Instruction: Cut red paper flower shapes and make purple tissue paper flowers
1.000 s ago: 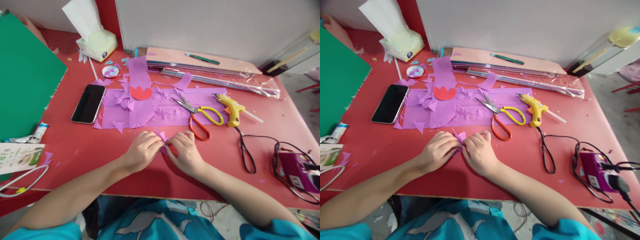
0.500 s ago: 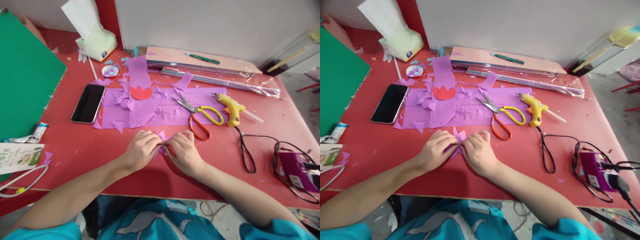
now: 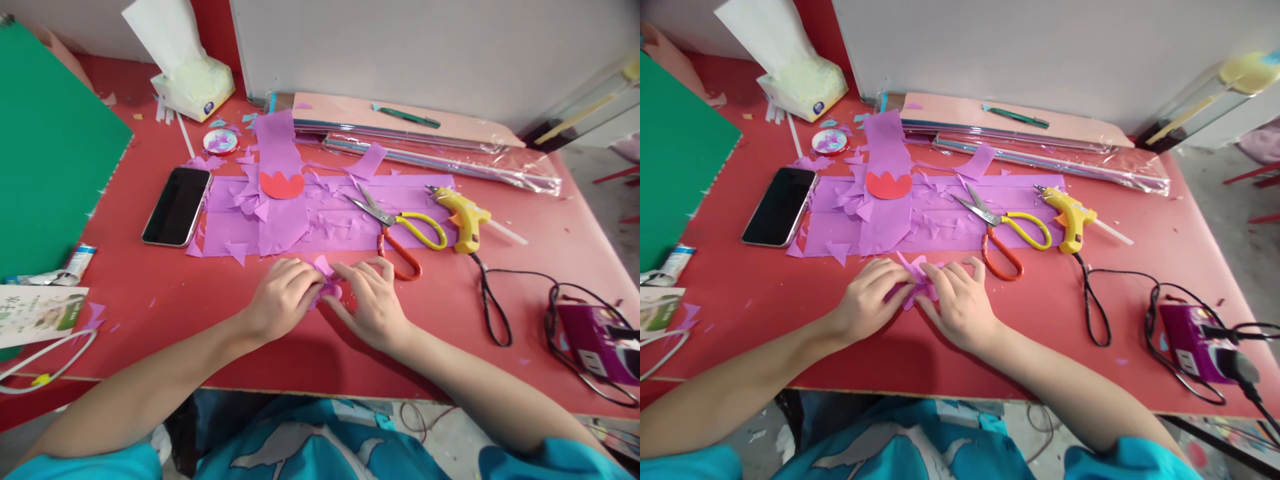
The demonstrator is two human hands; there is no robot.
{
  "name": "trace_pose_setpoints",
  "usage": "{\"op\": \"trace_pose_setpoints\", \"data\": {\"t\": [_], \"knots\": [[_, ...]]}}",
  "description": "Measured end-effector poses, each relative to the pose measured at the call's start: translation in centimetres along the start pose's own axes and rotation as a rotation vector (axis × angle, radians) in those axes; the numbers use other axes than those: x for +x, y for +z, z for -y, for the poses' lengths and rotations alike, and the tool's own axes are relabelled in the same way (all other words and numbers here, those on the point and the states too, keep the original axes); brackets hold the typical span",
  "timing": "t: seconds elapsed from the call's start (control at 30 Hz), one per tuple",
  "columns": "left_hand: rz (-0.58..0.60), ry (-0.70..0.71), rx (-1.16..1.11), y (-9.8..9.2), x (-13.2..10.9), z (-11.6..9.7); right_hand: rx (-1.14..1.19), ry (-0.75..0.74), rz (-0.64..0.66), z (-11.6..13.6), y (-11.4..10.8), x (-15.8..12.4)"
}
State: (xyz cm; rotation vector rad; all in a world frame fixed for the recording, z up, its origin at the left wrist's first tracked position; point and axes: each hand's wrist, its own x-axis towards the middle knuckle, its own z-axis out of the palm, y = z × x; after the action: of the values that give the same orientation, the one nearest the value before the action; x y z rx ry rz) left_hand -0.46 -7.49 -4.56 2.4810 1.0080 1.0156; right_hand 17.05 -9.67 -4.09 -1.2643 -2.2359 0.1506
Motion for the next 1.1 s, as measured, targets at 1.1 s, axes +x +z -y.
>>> {"op": "trace_pose_setpoints", "data": {"t": [1.1], "knots": [[0.054,-0.688,-0.813,-0.04,0.91,-0.02,-0.210,-0.255,-0.260,-0.56,-0.33,-0.11]]}}
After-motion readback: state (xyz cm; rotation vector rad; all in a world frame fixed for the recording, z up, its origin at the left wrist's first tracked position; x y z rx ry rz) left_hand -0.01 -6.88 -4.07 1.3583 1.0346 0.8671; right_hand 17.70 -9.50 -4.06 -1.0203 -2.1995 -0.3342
